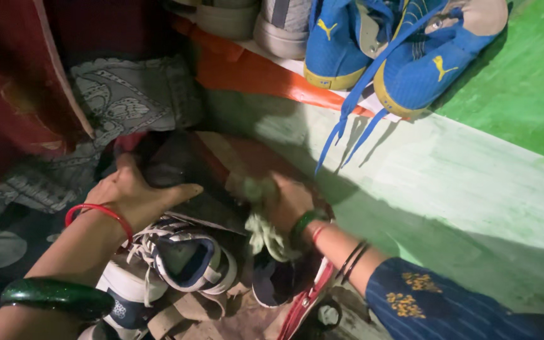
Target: The person wipes several pairs of shoes with a light green cloth, handling them one at a time. They pick up each shoe, wipe the upper and sole, and place it back on the floor or a nearby shelf.
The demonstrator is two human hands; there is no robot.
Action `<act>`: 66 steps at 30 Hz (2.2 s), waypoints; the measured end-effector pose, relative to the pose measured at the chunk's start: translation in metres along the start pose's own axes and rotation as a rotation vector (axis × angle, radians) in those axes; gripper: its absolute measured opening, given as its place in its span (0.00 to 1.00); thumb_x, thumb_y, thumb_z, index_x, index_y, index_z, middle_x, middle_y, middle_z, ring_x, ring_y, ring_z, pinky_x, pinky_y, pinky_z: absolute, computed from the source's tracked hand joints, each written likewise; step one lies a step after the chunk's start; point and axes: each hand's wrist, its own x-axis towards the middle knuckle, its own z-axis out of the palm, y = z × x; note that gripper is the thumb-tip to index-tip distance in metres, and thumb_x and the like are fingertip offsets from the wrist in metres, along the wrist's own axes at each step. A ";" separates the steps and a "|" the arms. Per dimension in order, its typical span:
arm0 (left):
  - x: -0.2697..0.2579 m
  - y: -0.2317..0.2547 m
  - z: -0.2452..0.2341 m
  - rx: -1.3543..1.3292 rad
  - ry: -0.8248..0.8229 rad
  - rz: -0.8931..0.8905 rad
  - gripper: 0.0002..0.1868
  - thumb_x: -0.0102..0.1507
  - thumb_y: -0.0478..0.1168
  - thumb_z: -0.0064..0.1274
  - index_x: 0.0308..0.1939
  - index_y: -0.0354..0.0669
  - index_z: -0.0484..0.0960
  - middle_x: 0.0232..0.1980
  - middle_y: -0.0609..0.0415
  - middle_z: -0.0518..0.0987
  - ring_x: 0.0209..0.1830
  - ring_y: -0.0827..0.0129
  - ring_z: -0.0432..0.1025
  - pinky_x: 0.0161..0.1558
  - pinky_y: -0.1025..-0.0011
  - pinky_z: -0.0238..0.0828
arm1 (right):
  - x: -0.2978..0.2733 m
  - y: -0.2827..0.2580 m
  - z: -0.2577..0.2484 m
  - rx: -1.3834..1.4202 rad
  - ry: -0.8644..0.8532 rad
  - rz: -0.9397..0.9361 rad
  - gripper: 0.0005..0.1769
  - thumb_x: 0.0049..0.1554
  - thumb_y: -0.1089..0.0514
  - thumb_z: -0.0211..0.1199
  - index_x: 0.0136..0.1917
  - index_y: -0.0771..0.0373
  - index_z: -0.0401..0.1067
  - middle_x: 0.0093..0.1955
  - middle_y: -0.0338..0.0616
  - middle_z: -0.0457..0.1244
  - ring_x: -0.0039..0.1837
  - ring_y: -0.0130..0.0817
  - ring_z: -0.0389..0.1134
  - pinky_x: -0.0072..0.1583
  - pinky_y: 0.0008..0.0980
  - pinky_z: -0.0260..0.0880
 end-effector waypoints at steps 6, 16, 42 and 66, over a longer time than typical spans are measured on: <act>0.003 0.010 0.010 -0.013 0.081 0.138 0.67 0.44 0.72 0.68 0.75 0.35 0.58 0.66 0.34 0.74 0.65 0.47 0.72 0.64 0.60 0.70 | 0.006 -0.119 -0.039 0.179 0.436 -0.415 0.19 0.60 0.49 0.62 0.60 0.62 0.72 0.58 0.55 0.70 0.60 0.50 0.72 0.64 0.44 0.71; -0.031 0.028 0.039 0.101 0.173 0.398 0.68 0.36 0.65 0.76 0.71 0.35 0.63 0.64 0.37 0.70 0.67 0.49 0.64 0.64 0.61 0.64 | 0.062 -0.069 -0.026 -0.033 -0.159 0.133 0.23 0.60 0.43 0.58 0.63 0.56 0.74 0.61 0.57 0.68 0.64 0.55 0.68 0.63 0.47 0.68; -0.008 -0.017 0.036 0.120 0.035 0.414 0.50 0.44 0.61 0.69 0.64 0.42 0.69 0.58 0.42 0.80 0.59 0.53 0.76 0.60 0.62 0.72 | 0.019 -0.118 0.010 -0.034 0.210 -0.398 0.25 0.60 0.43 0.59 0.64 0.60 0.71 0.62 0.57 0.68 0.63 0.57 0.69 0.64 0.48 0.68; -0.035 -0.010 0.029 0.069 -0.019 0.338 0.54 0.42 0.61 0.73 0.70 0.61 0.67 0.68 0.45 0.70 0.63 0.50 0.70 0.61 0.60 0.68 | 0.038 -0.049 0.059 -0.053 -0.272 -0.363 0.18 0.58 0.54 0.56 0.59 0.59 0.75 0.62 0.56 0.68 0.66 0.54 0.67 0.66 0.45 0.66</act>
